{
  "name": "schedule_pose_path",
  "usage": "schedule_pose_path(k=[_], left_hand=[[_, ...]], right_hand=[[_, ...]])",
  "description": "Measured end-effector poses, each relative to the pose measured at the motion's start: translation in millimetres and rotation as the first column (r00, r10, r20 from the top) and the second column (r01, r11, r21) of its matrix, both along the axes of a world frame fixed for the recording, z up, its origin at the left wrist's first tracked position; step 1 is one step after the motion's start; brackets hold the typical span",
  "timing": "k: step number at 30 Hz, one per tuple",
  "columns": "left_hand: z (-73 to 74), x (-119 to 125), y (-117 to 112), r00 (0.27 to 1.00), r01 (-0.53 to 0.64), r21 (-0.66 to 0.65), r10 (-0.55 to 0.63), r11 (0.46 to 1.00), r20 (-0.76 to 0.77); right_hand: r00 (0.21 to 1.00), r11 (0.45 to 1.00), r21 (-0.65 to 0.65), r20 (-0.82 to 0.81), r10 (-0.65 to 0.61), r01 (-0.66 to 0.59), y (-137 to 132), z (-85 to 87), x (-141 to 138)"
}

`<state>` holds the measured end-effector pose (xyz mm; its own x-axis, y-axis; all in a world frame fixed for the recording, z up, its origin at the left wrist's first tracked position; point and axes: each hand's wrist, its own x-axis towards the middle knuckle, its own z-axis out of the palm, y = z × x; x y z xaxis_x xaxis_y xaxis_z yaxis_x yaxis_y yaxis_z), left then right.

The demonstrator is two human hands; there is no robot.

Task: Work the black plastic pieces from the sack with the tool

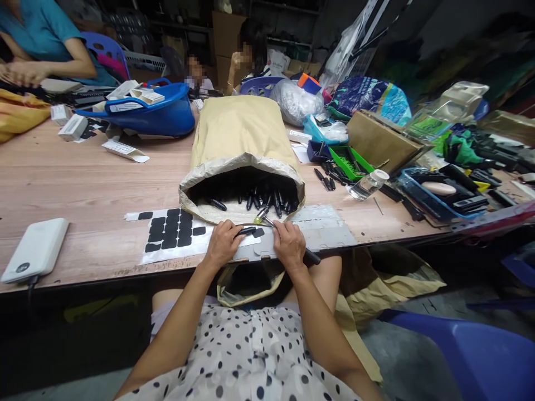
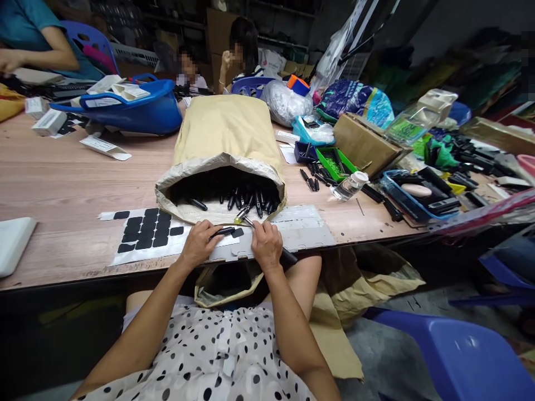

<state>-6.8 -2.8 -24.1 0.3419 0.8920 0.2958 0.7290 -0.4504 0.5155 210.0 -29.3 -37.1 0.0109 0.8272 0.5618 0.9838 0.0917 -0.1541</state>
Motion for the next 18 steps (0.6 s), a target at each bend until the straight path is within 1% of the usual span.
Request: schedule_pose_path(k=[4, 7, 9, 12, 15, 18], left_hand=[[0.0, 0.4, 2.6, 0.999, -0.018, -0.039, 0.019, 0.999, 0.029], [2.6, 0.3, 3.9, 0.998, -0.024, -0.065, 0.028, 0.998, 0.063], [3.8, -0.1, 4.1, 0.996, -0.024, -0.081, 0.031, 0.996, 0.087], [4.6, -1.1, 4.3, 0.992, -0.032, -0.111, 0.045, 0.993, 0.122], [5.0, -1.7, 4.9, 0.987, -0.036, -0.147, 0.059, 0.988, 0.151], [5.5, -1.5, 5.3, 0.983, -0.036, -0.169, 0.065, 0.985, 0.17]], right_hand=[[0.996, 1.0, -0.014, -0.083, 0.021, -0.022, -1.0, 5.5, 1.1], [0.976, 0.998, 0.005, -0.211, 0.057, -0.057, -9.0, 12.3, -3.7], [0.943, 0.992, 0.017, -0.31, 0.121, -0.122, -16.6, 17.2, -10.2], [0.872, 0.969, -0.001, -0.437, 0.221, -0.246, -26.8, 24.1, -21.4], [0.835, 0.951, -0.023, -0.486, 0.259, -0.309, -33.0, 29.1, -29.9], [0.828, 0.94, -0.017, -0.479, 0.292, -0.341, -36.0, 31.0, -34.8]])
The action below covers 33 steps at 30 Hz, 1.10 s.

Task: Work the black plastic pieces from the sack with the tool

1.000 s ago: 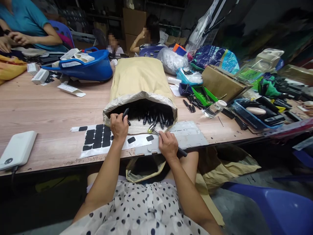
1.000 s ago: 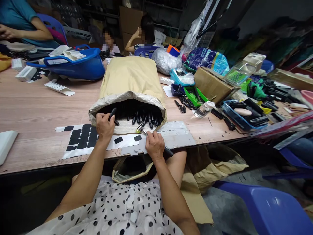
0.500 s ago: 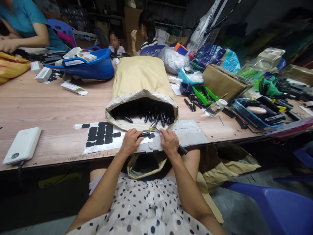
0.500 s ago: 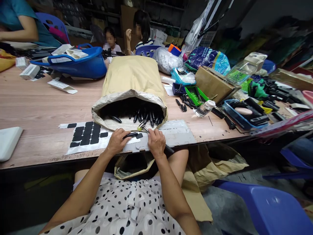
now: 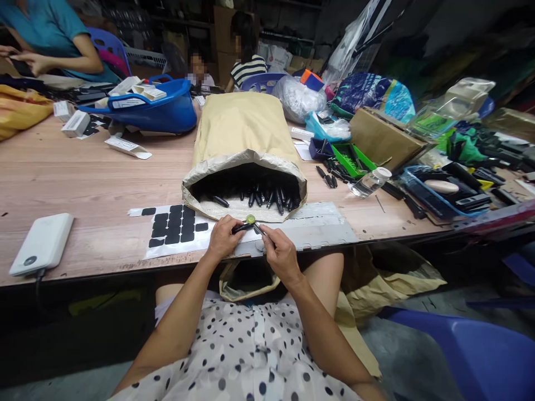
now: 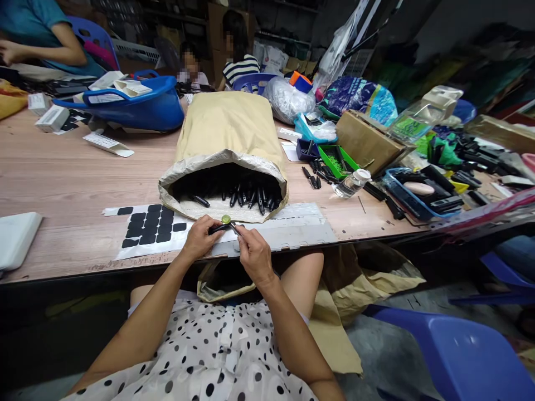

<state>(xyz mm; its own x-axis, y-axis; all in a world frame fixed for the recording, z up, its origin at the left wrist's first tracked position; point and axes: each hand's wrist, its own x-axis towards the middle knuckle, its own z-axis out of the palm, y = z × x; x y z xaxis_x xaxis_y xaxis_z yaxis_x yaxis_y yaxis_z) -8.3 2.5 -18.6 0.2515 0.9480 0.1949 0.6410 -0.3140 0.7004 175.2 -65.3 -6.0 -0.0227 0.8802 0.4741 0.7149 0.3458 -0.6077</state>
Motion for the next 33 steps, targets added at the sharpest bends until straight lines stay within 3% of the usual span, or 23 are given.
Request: schedule_pose_path(k=[6, 20, 28, 33], left_hand=[[1.6, 1.2, -0.5, 1.0, -0.018, -0.003, 0.018, 1.0, 0.006], [1.8, 1.7, -0.5, 1.0, -0.018, 0.005, 0.018, 1.0, -0.004], [1.3, 1.3, -1.2, 0.999, -0.021, 0.023, 0.022, 1.0, -0.031], [1.3, -0.3, -1.9, 0.998, -0.017, 0.023, 0.018, 1.0, -0.054]], right_hand=[[0.992, 0.998, -0.052, 0.123, -0.019, 0.026, 0.2, -1.7, -1.6], [0.986, 0.991, -0.015, 0.109, -0.127, 0.129, 12.9, -4.9, 16.0], [0.883, 0.961, 0.072, 0.381, -0.275, 0.268, 40.4, -19.6, 39.2], [0.843, 0.944, 0.146, 0.424, -0.33, 0.296, 38.9, -28.2, 34.6]])
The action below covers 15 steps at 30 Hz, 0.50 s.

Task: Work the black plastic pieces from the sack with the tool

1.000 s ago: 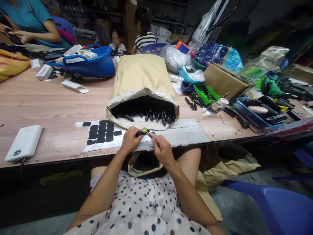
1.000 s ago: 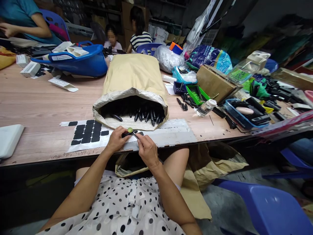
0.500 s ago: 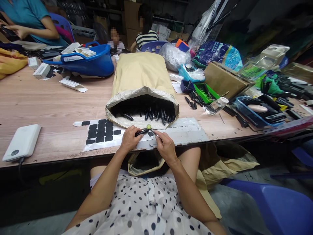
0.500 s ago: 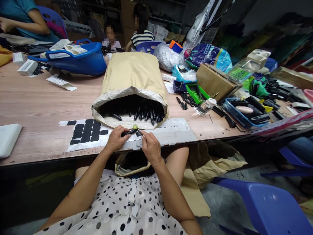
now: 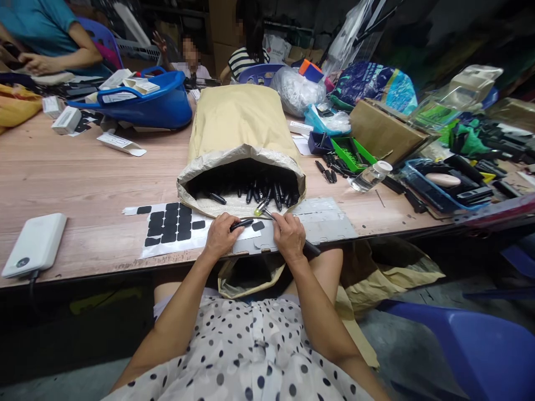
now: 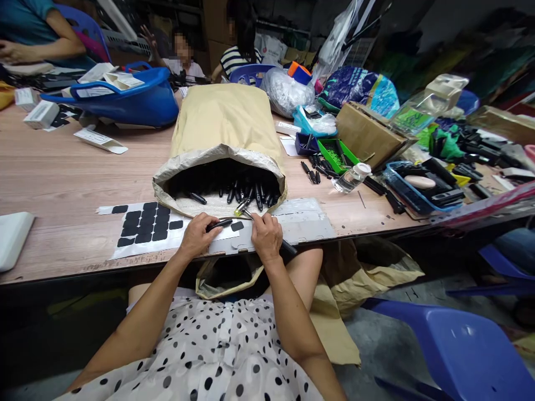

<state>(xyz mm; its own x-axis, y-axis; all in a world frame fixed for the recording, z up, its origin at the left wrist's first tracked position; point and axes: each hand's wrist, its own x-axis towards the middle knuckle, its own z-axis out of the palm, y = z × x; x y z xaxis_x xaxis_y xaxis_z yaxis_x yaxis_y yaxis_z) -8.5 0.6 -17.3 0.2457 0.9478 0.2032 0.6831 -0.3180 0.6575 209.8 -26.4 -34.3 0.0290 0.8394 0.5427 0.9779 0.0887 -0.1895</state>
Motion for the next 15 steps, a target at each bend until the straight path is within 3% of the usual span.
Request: schedule_pose_path(k=[15], left_hand=[[-4.2, -3.1, 2.3, 0.998, 0.039, 0.03, -0.038, 0.999, -0.041]], right_hand=[[1.0, 1.0, -0.001, 0.003, -0.01, 0.01, 0.7, -2.5, -3.1]])
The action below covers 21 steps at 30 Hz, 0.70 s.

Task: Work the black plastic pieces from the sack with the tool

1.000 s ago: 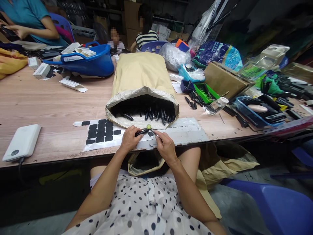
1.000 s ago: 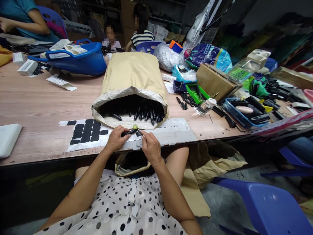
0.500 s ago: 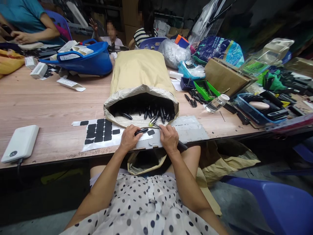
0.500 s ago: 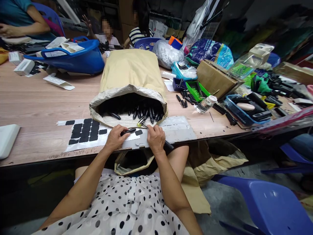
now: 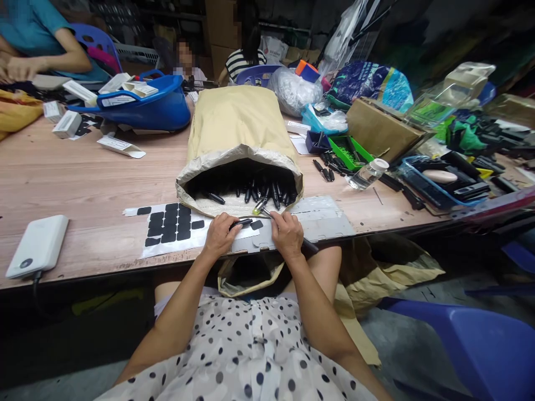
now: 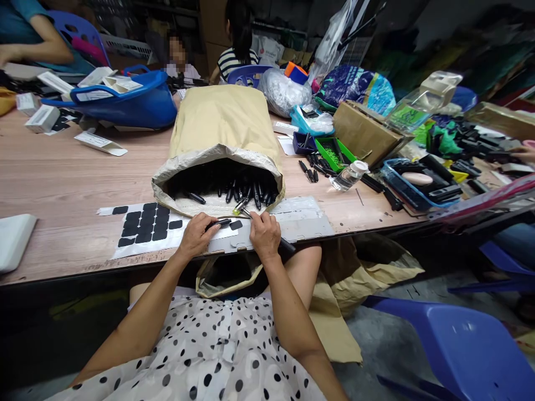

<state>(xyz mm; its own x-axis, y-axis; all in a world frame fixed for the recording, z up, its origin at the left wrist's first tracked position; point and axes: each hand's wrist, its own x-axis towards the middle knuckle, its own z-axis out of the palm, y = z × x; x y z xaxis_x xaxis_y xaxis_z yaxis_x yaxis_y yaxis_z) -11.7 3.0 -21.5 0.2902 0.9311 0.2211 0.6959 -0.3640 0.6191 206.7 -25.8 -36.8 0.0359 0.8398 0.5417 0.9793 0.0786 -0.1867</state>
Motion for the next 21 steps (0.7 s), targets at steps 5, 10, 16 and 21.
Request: schedule_pose_path(k=[5, 10, 16, 21], left_hand=[[7.6, -1.8, -3.3, 0.998, 0.029, -0.006, -0.028, 1.0, 0.064], [29.6, 2.9, -39.2, 0.882, 0.46, -0.177, -0.425, 0.87, 0.203], [44.5, 10.0, -71.5, 0.839, 0.455, -0.402, -0.534, 0.794, -0.106], [25.3, 15.7, -76.8, 0.823, 0.163, -0.552, -0.421, 0.818, -0.382]], right_hand=[[1.0, 1.0, 0.03, 0.029, -0.009, 0.008, 0.4, 0.7, -1.8], [0.999, 1.0, -0.007, 0.047, 0.001, -0.001, 0.6, -1.2, 1.9], [0.998, 1.0, -0.017, 0.055, 0.021, -0.02, 0.4, -1.9, 4.0], [0.999, 1.0, -0.008, 0.038, -0.01, 0.01, -0.3, -0.1, -1.8]])
